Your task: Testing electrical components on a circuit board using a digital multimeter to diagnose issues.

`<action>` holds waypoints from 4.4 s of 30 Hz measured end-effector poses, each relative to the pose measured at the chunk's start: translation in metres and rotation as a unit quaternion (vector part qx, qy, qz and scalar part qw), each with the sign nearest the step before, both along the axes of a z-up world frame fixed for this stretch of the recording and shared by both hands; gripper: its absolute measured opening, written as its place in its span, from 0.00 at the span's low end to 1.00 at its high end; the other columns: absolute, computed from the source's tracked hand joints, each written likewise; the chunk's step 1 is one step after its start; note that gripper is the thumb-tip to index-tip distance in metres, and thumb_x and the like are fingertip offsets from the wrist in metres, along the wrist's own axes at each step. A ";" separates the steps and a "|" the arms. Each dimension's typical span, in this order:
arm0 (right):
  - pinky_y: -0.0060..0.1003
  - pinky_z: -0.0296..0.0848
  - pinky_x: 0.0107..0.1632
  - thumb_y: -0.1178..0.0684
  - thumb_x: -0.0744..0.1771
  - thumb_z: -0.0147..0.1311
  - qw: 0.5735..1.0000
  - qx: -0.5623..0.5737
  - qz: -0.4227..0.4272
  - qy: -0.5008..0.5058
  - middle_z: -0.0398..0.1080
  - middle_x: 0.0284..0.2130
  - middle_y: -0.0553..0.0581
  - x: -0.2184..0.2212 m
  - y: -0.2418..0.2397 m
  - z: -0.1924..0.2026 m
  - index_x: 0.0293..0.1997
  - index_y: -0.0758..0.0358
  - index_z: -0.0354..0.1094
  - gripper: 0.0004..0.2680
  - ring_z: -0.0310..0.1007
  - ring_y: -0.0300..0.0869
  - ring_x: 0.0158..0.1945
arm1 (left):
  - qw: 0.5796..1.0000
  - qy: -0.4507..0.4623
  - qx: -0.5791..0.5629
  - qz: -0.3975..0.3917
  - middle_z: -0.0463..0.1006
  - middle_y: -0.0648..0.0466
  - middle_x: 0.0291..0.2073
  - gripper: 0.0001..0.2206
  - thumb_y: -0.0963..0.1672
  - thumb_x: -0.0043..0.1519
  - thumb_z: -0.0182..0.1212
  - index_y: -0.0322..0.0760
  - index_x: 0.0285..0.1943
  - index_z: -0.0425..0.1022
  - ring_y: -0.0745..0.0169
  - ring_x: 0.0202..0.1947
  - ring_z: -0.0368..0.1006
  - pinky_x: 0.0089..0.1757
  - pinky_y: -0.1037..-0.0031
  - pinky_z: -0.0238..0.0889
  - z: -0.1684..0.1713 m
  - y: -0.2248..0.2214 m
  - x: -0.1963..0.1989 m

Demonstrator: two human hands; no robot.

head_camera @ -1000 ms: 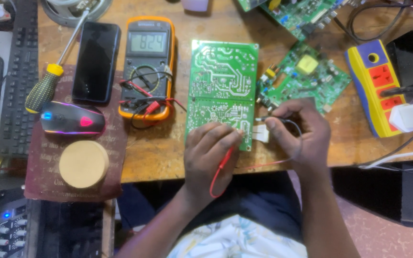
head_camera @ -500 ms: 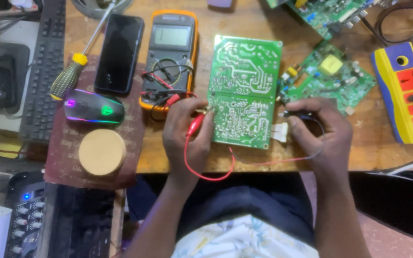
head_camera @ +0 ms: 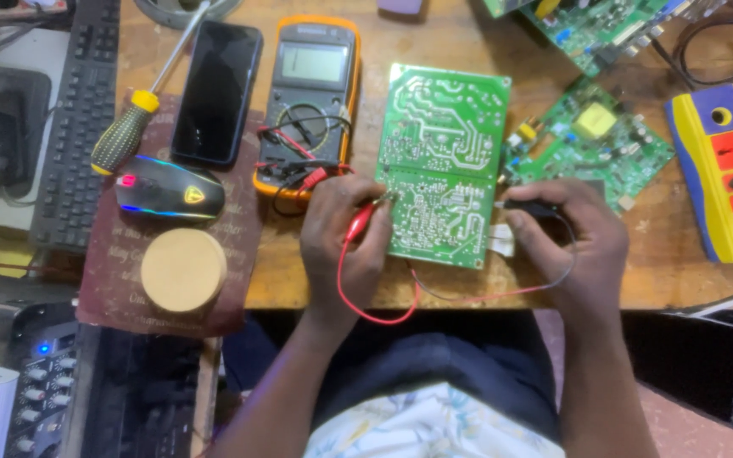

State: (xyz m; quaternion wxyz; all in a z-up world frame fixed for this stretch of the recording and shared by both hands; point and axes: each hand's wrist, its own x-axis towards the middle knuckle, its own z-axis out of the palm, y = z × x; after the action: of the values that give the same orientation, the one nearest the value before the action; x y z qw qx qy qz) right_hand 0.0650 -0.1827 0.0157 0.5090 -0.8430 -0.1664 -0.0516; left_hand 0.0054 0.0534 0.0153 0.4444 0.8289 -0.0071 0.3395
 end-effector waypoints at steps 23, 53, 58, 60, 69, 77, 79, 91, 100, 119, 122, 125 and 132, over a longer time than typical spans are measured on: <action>0.42 0.78 0.54 0.65 0.69 0.67 0.998 0.060 0.009 -0.024 0.74 0.41 0.64 0.003 -0.003 -0.005 0.53 0.69 0.80 0.08 0.76 0.46 0.46 | 0.996 -0.053 -0.073 -0.011 0.79 0.47 0.33 0.08 0.32 0.58 0.63 0.31 0.42 0.80 0.46 0.38 0.77 0.49 0.57 0.74 -0.014 0.004 0.002; 0.44 0.79 0.49 0.63 0.66 0.69 0.993 0.069 0.056 -0.082 0.75 0.37 0.64 -0.009 0.018 -0.004 0.47 0.68 0.82 0.06 0.79 0.52 0.42 | 0.984 -0.030 -0.167 -0.058 0.78 0.47 0.33 0.07 0.33 0.55 0.70 0.31 0.39 0.81 0.48 0.42 0.77 0.51 0.58 0.72 -0.015 0.011 -0.003; 0.43 0.79 0.50 0.63 0.66 0.71 0.991 0.081 0.060 -0.093 0.75 0.38 0.64 -0.009 0.025 -0.006 0.46 0.68 0.82 0.07 0.79 0.52 0.40 | 0.985 -0.019 -0.164 -0.056 0.78 0.46 0.34 0.07 0.34 0.55 0.70 0.31 0.40 0.82 0.47 0.42 0.77 0.51 0.58 0.72 -0.016 0.011 -0.002; 0.43 0.79 0.49 0.63 0.65 0.72 0.992 0.073 0.055 -0.091 0.75 0.37 0.65 -0.010 0.025 -0.005 0.46 0.69 0.81 0.07 0.79 0.52 0.39 | 0.986 -0.014 -0.158 -0.056 0.78 0.46 0.34 0.07 0.34 0.56 0.70 0.31 0.40 0.82 0.45 0.42 0.77 0.51 0.57 0.72 -0.016 0.012 -0.002; 0.38 0.77 0.41 0.66 0.65 0.69 0.993 0.102 0.059 -0.031 0.72 0.35 0.65 -0.006 0.019 -0.011 0.43 0.73 0.78 0.06 0.73 0.46 0.35 | 0.988 -0.002 -0.145 -0.049 0.80 0.47 0.37 0.06 0.37 0.60 0.71 0.32 0.44 0.82 0.49 0.40 0.76 0.49 0.61 0.73 -0.013 0.011 -0.002; 0.34 0.70 0.33 0.65 0.67 0.62 0.987 0.135 0.085 -0.004 0.67 0.34 0.62 -0.004 0.017 -0.014 0.40 0.73 0.74 0.02 0.64 0.41 0.30 | 0.987 -0.012 -0.151 -0.056 0.80 0.46 0.37 0.07 0.36 0.59 0.73 0.31 0.43 0.81 0.47 0.40 0.76 0.49 0.60 0.72 -0.013 0.012 -0.002; 0.33 0.67 0.32 0.65 0.66 0.61 0.986 0.139 0.094 0.000 0.67 0.33 0.61 -0.004 0.017 -0.013 0.39 0.72 0.73 0.02 0.62 0.39 0.29 | 0.986 -0.019 -0.152 -0.061 0.80 0.45 0.37 0.06 0.35 0.59 0.73 0.30 0.42 0.81 0.45 0.41 0.76 0.50 0.59 0.72 -0.014 0.011 -0.001; 0.35 0.65 0.33 0.61 0.67 0.62 0.985 0.123 0.119 -0.017 0.68 0.35 0.64 -0.002 0.016 -0.014 0.38 0.71 0.74 0.04 0.64 0.43 0.32 | 0.985 -0.030 -0.155 -0.074 0.82 0.45 0.39 0.07 0.35 0.56 0.77 0.30 0.39 0.84 0.46 0.46 0.76 0.54 0.59 0.71 -0.014 0.010 0.000; 0.37 0.69 0.36 0.62 0.66 0.63 0.986 0.125 0.107 -0.018 0.69 0.36 0.65 0.000 0.015 -0.017 0.39 0.73 0.75 0.03 0.67 0.45 0.34 | 0.984 -0.032 -0.153 -0.082 0.83 0.47 0.39 0.07 0.37 0.57 0.77 0.34 0.42 0.86 0.48 0.47 0.75 0.55 0.60 0.69 -0.014 0.009 0.000; 0.41 0.74 0.47 0.64 0.68 0.62 0.986 0.137 0.088 -0.023 0.70 0.39 0.66 0.002 0.013 -0.024 0.42 0.73 0.74 0.03 0.71 0.48 0.41 | 0.989 -0.030 -0.129 -0.063 0.82 0.47 0.35 0.08 0.37 0.57 0.79 0.33 0.40 0.83 0.47 0.42 0.74 0.50 0.60 0.70 -0.014 0.008 0.001; 0.41 0.74 0.48 0.63 0.68 0.62 0.987 0.135 0.082 -0.018 0.70 0.40 0.65 0.002 0.012 -0.023 0.43 0.73 0.74 0.03 0.71 0.48 0.42 | 0.990 -0.028 -0.126 -0.063 0.82 0.48 0.35 0.07 0.37 0.58 0.78 0.34 0.41 0.83 0.48 0.42 0.74 0.49 0.60 0.70 -0.013 0.009 0.000; 0.39 0.76 0.48 0.62 0.69 0.61 0.988 0.144 0.054 0.001 0.71 0.41 0.64 0.000 0.015 -0.021 0.46 0.72 0.74 0.04 0.72 0.46 0.42 | 0.991 -0.020 -0.123 -0.058 0.82 0.48 0.36 0.07 0.37 0.58 0.77 0.34 0.41 0.83 0.48 0.42 0.75 0.50 0.61 0.71 -0.012 0.009 -0.001; 0.41 0.82 0.43 0.61 0.74 0.57 0.991 0.110 -0.070 -0.012 0.72 0.41 0.67 -0.013 0.034 -0.008 0.55 0.70 0.71 0.05 0.76 0.49 0.39 | 0.988 -0.006 -0.150 -0.034 0.81 0.46 0.38 0.06 0.36 0.61 0.74 0.32 0.44 0.82 0.47 0.44 0.78 0.51 0.60 0.73 -0.010 0.009 -0.003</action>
State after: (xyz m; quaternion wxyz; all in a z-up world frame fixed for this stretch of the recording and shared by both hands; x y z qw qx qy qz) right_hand 0.0515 -0.1491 0.0081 0.5920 -0.7906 -0.1059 -0.1154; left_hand 0.0027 0.0626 0.0052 0.5752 0.7500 0.0134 0.3263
